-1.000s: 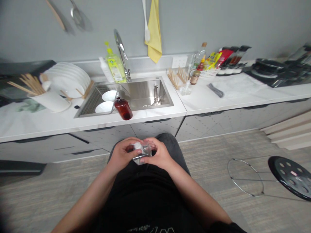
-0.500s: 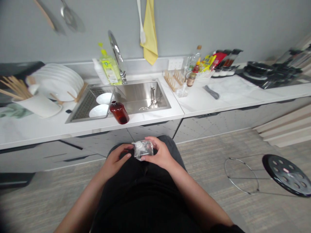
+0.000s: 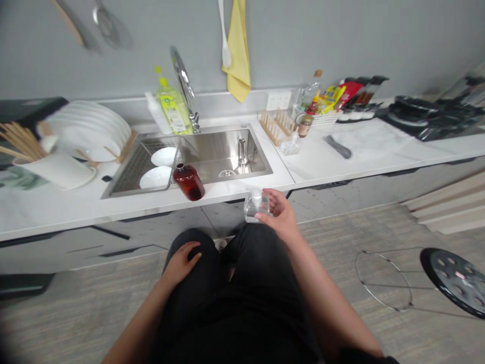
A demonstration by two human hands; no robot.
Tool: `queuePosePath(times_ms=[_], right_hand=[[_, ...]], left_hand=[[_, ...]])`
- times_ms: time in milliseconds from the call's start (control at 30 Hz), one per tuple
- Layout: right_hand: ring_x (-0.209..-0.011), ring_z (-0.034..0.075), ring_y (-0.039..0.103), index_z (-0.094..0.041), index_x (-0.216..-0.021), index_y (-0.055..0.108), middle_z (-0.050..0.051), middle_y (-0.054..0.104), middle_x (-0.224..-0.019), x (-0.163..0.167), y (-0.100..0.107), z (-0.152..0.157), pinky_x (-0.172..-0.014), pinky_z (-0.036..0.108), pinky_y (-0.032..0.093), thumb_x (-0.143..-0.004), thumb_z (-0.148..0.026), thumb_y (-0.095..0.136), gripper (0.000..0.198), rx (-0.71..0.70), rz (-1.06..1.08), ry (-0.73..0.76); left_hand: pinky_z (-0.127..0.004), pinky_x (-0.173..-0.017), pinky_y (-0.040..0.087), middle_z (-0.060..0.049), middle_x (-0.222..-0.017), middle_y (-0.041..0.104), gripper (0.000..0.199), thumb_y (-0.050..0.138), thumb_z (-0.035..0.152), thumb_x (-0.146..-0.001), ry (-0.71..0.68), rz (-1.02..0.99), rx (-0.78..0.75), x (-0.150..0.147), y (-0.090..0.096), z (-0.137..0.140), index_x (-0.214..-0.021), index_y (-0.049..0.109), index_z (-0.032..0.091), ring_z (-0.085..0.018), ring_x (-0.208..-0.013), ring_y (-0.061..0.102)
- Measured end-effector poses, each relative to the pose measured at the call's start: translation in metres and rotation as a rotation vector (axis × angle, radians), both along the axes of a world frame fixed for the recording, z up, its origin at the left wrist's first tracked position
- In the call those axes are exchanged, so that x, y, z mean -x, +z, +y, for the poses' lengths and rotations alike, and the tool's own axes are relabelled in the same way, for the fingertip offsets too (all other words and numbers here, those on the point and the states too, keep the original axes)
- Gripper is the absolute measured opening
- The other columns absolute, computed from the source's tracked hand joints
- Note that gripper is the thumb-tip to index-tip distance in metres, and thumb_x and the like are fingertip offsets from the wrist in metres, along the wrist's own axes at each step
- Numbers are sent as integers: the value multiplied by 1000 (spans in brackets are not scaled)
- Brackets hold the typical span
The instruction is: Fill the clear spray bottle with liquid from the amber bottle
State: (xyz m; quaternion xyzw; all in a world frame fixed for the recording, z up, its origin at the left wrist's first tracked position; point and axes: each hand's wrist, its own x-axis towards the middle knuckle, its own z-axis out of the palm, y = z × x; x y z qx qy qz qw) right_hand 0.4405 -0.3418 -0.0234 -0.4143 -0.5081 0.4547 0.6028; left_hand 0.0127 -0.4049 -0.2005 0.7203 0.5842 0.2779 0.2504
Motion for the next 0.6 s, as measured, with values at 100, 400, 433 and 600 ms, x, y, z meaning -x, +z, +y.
queuePosePath(times_ms=[100, 400, 433, 600], right_hand=[[-130, 38, 79, -37, -139, 74, 8, 82, -142, -13, 4, 10, -113, 57, 65, -70, -48, 116, 81, -34, -30, -52], [-128, 37, 78, -33, -137, 75, 10, 82, -138, -32, 14, 57, -114, 58, 65, -68, -54, 114, 82, -54, -104, -158], [-126, 37, 78, -33, -135, 75, 9, 83, -135, -33, 14, 63, -113, 58, 65, -67, -55, 114, 81, -60, -104, -174], [-116, 33, 79, -31, -127, 73, 6, 81, -122, -43, 14, 88, -104, 52, 67, -60, -51, 115, 81, -80, -95, -305]], left_hand=[[-54, -112, 68, -11, -124, 90, 28, 70, 44, -103, 1, 5, -78, -8, 22, 8, -117, 87, 26, -34, -119, 85], [-35, -74, 53, -3, -71, 73, 35, 67, 37, -107, 378, -126, -609, 25, 174, 104, -76, 75, 22, -22, -71, 70], [-35, -73, 50, -2, -69, 70, 38, 66, 39, -107, 439, -171, -610, 34, 184, 122, -74, 72, 22, -21, -69, 67], [-33, -65, 40, 3, -58, 44, 47, 61, 45, -103, 611, -327, -467, 69, 195, 195, -63, 52, 23, -16, -61, 45]])
